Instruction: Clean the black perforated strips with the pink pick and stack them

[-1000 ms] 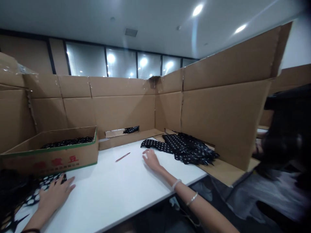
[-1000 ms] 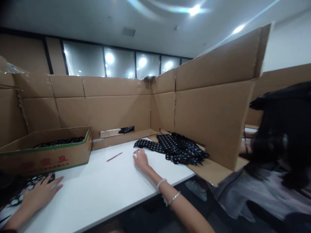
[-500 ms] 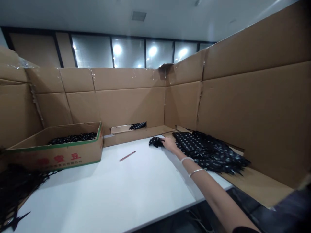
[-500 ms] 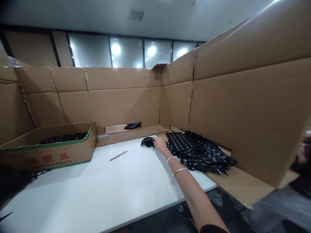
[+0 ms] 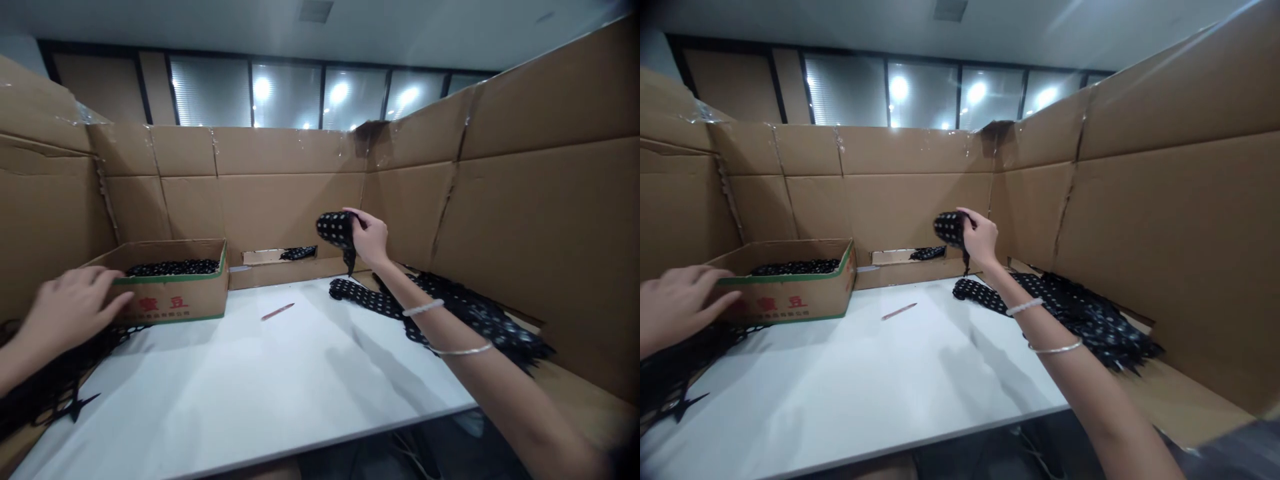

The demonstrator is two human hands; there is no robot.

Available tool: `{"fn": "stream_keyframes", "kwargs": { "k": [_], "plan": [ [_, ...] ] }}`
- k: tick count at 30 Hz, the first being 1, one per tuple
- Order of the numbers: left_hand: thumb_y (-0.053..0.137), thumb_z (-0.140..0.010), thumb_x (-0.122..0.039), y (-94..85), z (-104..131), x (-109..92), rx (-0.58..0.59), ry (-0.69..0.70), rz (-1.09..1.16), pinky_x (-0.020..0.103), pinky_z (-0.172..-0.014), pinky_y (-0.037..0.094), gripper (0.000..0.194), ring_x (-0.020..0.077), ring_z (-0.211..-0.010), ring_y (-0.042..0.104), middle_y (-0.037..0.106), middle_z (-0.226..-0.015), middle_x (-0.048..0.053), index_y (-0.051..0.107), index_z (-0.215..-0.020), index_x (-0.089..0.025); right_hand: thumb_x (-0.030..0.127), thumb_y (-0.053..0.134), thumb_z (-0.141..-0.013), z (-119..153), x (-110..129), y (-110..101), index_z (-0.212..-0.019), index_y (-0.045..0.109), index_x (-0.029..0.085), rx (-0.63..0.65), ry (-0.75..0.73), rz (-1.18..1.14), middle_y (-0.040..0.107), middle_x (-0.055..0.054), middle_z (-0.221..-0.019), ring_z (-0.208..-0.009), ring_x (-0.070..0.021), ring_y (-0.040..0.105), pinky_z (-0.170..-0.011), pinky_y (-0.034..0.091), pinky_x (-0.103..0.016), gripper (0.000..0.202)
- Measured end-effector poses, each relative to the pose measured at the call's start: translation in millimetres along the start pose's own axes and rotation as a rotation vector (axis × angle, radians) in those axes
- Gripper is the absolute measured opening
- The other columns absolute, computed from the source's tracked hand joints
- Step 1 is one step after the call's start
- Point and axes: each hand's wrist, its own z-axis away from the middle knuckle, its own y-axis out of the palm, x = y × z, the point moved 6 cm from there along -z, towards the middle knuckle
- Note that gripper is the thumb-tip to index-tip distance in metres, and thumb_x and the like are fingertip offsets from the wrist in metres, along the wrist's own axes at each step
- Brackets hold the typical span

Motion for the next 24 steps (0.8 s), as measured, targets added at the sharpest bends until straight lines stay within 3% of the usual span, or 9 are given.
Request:
{"fn": "stream_keyframes", "kwargs": {
  "k": [2, 4, 6, 9, 11, 12, 15, 19, 24],
  "plan": [
    [0.040, -0.074, -0.068, 27.1, 9, -44, 0.121, 0.160, 0.142, 0.048, -0.101, 0.033, 0.058, 0.0301, -0.118, 0.047, 0.059, -0.119, 0.008, 0.059, -0.105, -0.022, 0.024, 0.041, -0.090, 14, 56, 2, -0.108, 0.066, 0.020, 0.071, -0.229, -0.103, 0.068, -0.005, -0.106, -0.099, -0.0162, 0.063, -0.089, 0.047, -0.030, 0.031],
    [0.028, -0.083, -0.063, 61.3, 27, -77, 0.314, 0.162, 0.462, 0.039, -0.097, 0.040, 0.061, 0.0241, -0.115, 0.052, 0.057, -0.125, 0.008, 0.053, -0.120, -0.021, 0.022, 0.043, -0.089, 55, 101, 11, -0.111, 0.065, 0.021, 0.226, -0.470, -0.104, 0.066, -0.005, -0.113, -0.106, -0.0163, 0.061, -0.092, 0.046, -0.030, 0.031],
    [0.017, -0.086, -0.062, 93.8, 48, -93, 0.425, 0.080, 0.632, 0.039, -0.094, 0.043, 0.065, 0.0249, -0.113, 0.054, 0.058, -0.125, 0.009, 0.054, -0.120, -0.020, 0.020, 0.046, -0.088, 121, 126, 26, -0.113, 0.064, 0.022, 0.532, -0.706, -0.066, 0.061, -0.007, -0.121, -0.112, -0.0190, 0.057, -0.092, 0.047, -0.032, 0.031],
    [0.031, -0.084, -0.060, 127.2, 83, -87, 0.448, 0.052, 0.647, 0.040, -0.098, 0.039, 0.058, 0.0275, -0.110, 0.055, 0.063, -0.116, 0.012, 0.063, -0.104, -0.016, 0.025, 0.051, -0.087, 232, 126, 34, -0.122, 0.059, 0.020, 1.093, -0.863, -0.049, 0.051, -0.013, -0.132, -0.117, -0.0244, 0.054, -0.090, 0.048, -0.036, 0.036],
    [0.045, -0.079, -0.056, 137.5, 107, -73, 0.430, 0.019, 0.655, 0.038, -0.097, 0.040, 0.047, 0.0281, -0.105, 0.058, 0.067, -0.107, 0.011, 0.066, -0.094, -0.017, 0.030, 0.049, -0.089, 277, 116, 28, -0.128, 0.053, 0.018, 1.300, -0.766, -0.093, 0.048, -0.014, -0.135, -0.120, -0.0246, 0.051, -0.096, 0.044, -0.039, 0.041],
    [0.051, -0.077, -0.053, 139.8, 118, -67, 0.427, 0.002, 0.672, 0.037, -0.096, 0.040, 0.042, 0.0279, -0.103, 0.059, 0.067, -0.105, 0.011, 0.067, -0.091, -0.017, 0.032, 0.046, -0.090, 288, 112, 25, -0.129, 0.052, 0.018, 1.332, -0.675, -0.130, 0.049, -0.014, -0.134, -0.120, -0.0238, 0.050, -0.098, 0.042, -0.040, 0.042],
    [0.061, -0.072, -0.046, 142.4, 135, -65, 0.436, -0.026, 0.699, 0.034, -0.096, 0.039, 0.034, 0.0272, -0.102, 0.059, 0.068, -0.105, 0.011, 0.068, -0.090, -0.018, 0.034, 0.037, -0.093, 286, 99, 31, -0.122, 0.056, 0.021, 1.236, -0.325, -0.195, 0.058, -0.009, -0.124, -0.116, -0.0210, 0.051, -0.100, 0.039, -0.038, 0.038],
    [0.063, -0.073, -0.046, 159.5, 123, -92, 0.429, -0.073, 0.585, 0.039, -0.101, 0.031, 0.036, 0.0310, -0.114, 0.049, 0.062, -0.115, 0.015, 0.065, -0.094, -0.017, 0.037, 0.033, -0.093, 274, 77, 79, -0.115, 0.058, 0.015, 1.073, 0.175, 0.096, 0.056, -0.013, -0.121, -0.116, -0.0248, 0.046, -0.100, 0.033, -0.040, 0.040],
    [0.066, -0.071, -0.042, 199.5, 92, -125, 0.411, -0.169, 0.433, 0.060, -0.101, 0.012, 0.039, 0.0401, -0.125, 0.029, 0.047, -0.128, 0.022, 0.058, -0.097, -0.014, 0.050, 0.042, -0.086, 282, 85, 146, -0.109, 0.057, 0.010, 1.075, 0.316, 0.252, 0.048, -0.020, -0.126, -0.118, -0.0352, 0.036, -0.096, 0.027, -0.055, 0.048]
  ]
}}
